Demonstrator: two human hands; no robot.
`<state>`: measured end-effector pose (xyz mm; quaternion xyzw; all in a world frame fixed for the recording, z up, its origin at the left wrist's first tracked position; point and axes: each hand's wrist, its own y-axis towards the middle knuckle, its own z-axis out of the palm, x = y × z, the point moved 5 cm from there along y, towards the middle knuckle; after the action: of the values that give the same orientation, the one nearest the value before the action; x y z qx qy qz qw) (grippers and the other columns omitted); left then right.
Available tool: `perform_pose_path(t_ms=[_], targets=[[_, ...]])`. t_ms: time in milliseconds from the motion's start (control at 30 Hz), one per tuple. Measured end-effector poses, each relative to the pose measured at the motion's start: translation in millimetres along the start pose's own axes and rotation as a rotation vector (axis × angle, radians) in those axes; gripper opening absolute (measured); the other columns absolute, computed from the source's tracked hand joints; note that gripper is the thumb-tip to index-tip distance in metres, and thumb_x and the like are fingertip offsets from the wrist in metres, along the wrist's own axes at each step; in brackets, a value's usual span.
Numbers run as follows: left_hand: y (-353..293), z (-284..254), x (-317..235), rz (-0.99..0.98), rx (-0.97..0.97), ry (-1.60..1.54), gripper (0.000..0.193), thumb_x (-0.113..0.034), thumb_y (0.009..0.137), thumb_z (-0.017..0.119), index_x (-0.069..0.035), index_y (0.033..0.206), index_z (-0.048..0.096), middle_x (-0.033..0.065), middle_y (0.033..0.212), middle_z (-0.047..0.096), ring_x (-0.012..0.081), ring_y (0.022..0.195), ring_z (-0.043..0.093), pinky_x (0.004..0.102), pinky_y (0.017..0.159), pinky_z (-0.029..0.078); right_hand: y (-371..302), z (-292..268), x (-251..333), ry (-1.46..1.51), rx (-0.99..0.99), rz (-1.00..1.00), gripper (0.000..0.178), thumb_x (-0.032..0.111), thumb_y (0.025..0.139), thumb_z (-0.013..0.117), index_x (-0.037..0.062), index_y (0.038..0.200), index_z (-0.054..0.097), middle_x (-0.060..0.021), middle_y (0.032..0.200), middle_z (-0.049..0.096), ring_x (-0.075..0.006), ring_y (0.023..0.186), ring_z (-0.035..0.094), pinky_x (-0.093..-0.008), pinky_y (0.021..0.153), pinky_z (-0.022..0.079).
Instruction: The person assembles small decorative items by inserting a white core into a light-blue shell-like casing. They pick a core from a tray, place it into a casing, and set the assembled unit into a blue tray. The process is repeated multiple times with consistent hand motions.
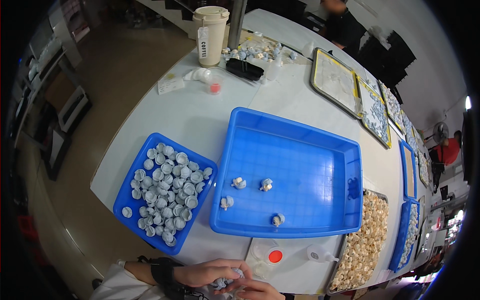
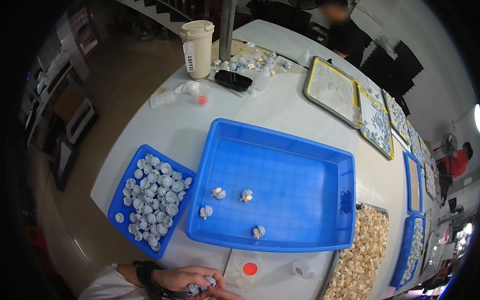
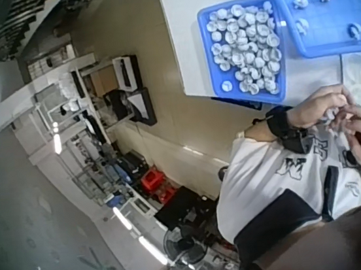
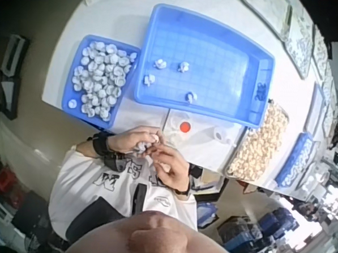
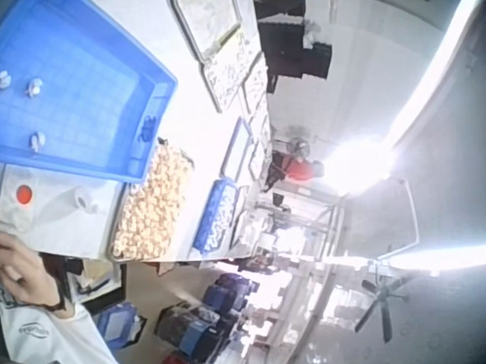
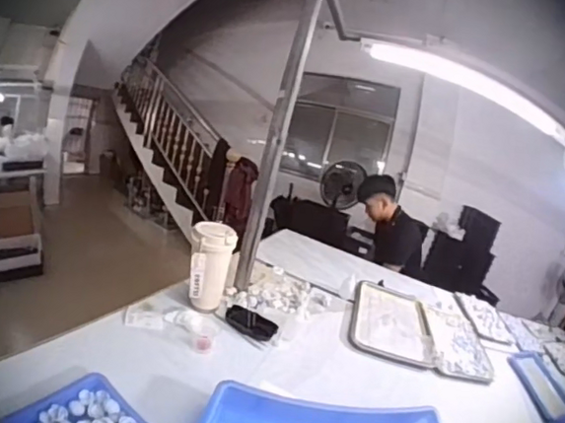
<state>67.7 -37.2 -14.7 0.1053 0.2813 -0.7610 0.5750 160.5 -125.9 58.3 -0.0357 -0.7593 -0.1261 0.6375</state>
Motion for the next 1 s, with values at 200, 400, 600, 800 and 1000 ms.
perform_pose_path(t_ms=[200,400,600,800,1000], targets=[[-1,-1,0,0.016,0.026,-0.005,0.047,-0.026,0.093,0.036,-0.002,0.133,0.038,0.0014,0.075,0.048,0.0072,0.066,0.047,0.019,0.054,0.039,15,1,7,-0.049,0.022,-0.066,0.024,-0.009,0.073,0.06,-0.0037,0.096,0.059,-0.0244,0.113,0.055,-0.0313,0.093,0.061,-0.0375,0.084,0.047],[-6,-3,-3,0.037,0.0,0.08,0.048,-0.03,0.096,0.032,-0.003,0.135,0.038,0.0005,0.073,0.047,0.0069,0.067,0.047,0.0178,0.055,0.039,4,2,-4,-0.034,0.008,-0.056,0.023,-0.007,0.074,0.061,-0.0035,0.096,0.059,-0.0249,0.112,0.055,-0.0312,0.093,0.061,-0.037,0.083,0.048],[-5,-7,-2,0.065,-0.04,0.157,0.044,-0.028,0.098,0.034,-0.003,0.134,0.04,-0.0005,0.074,0.047,0.0062,0.068,0.046,0.0172,0.055,0.04,4,1,-5,-0.034,0.004,0.005,0.02,-0.003,0.076,0.061,-0.0035,0.096,0.059,-0.0259,0.113,0.055,-0.0321,0.091,0.063,-0.0359,0.08,0.049],[-6,-2,-9,0.125,-0.08,0.13,0.041,-0.028,0.098,0.038,-0.003,0.129,0.044,-0.0012,0.072,0.046,0.0054,0.066,0.045,0.018,0.056,0.037,7,2,-2,-0.081,0.008,-0.089,0.018,-0.003,0.077,0.061,-0.0041,0.095,0.058,-0.0282,0.116,0.053,-0.0302,0.087,0.064,-0.0341,0.077,0.05],[-7,-5,-5,0.154,-0.095,0.0,0.037,-0.03,0.097,0.038,-0.002,0.119,0.048,0.0005,0.071,0.047,0.0056,0.065,0.045,0.0196,0.057,0.036,10,5,1,-0.044,0.052,0.005,0.019,-0.006,0.075,0.06,-0.0038,0.094,0.058,-0.0293,0.12,0.051,-0.0289,0.084,0.065,-0.0322,0.073,0.051]])
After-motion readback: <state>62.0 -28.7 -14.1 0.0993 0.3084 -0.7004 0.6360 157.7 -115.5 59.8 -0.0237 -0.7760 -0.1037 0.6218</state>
